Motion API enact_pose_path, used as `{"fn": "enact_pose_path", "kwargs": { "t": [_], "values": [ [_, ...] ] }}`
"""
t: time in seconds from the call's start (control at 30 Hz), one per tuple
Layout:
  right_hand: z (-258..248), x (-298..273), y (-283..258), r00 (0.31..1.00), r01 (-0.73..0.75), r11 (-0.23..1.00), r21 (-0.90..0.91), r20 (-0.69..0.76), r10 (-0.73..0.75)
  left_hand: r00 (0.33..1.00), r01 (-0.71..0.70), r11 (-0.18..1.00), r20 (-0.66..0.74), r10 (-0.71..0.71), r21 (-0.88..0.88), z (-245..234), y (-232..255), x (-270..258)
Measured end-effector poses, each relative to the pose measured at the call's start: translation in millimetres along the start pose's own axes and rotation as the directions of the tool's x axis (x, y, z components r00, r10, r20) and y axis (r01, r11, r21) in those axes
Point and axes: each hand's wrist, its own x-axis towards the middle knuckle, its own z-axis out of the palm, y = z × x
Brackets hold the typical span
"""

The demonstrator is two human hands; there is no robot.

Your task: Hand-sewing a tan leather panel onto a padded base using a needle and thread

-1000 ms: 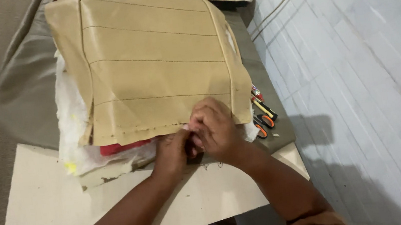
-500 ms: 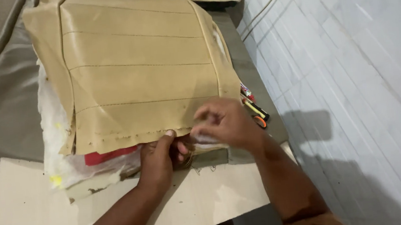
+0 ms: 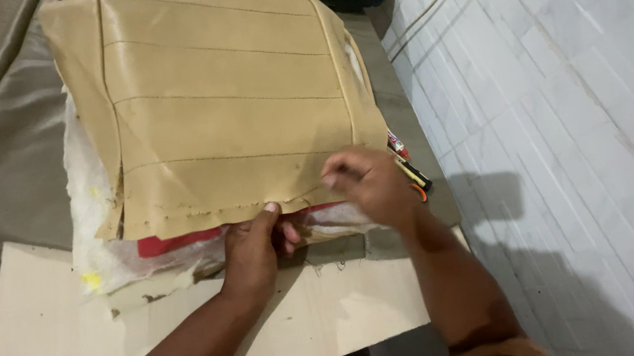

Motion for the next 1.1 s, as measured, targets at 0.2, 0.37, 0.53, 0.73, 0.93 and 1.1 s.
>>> {"fn": "enact_pose_path", "kwargs": {
  "t": [0.2,0.37,0.53,0.73,0.93,1.1],
  "values": [
    [-13,7,21,0.924,-0.152,0.988,0.012,-0.353,0.147,1.0,-0.026,0.998,-0.015,0.026,-0.052,2,-9,5],
    [-28,14,30,0.819,-0.213,0.977,0.021,-0.541,0.19,0.998,-0.067,0.993,-0.028,0.065,-0.096,-2,-25,11],
    [-50,18,57,0.709,-0.152,0.987,-0.048,-0.701,0.075,0.993,-0.114,0.984,-0.006,0.114,-0.134,-2,-33,16],
    [-2,6,-10,0.888,0.155,0.922,-0.354,-0.359,-0.287,0.992,-0.117,0.987,0.024,0.12,-0.111,2,-15,4],
    [32,-4,-48,0.936,0.334,0.908,-0.254,-0.022,-0.35,0.986,-0.165,0.985,0.024,0.164,0.048,-2,-20,7],
    [20,-3,-56,0.906,0.291,0.937,-0.193,-0.259,-0.335,0.989,-0.15,0.985,0.026,0.149,0.085,1,-10,3]
  ]
}}
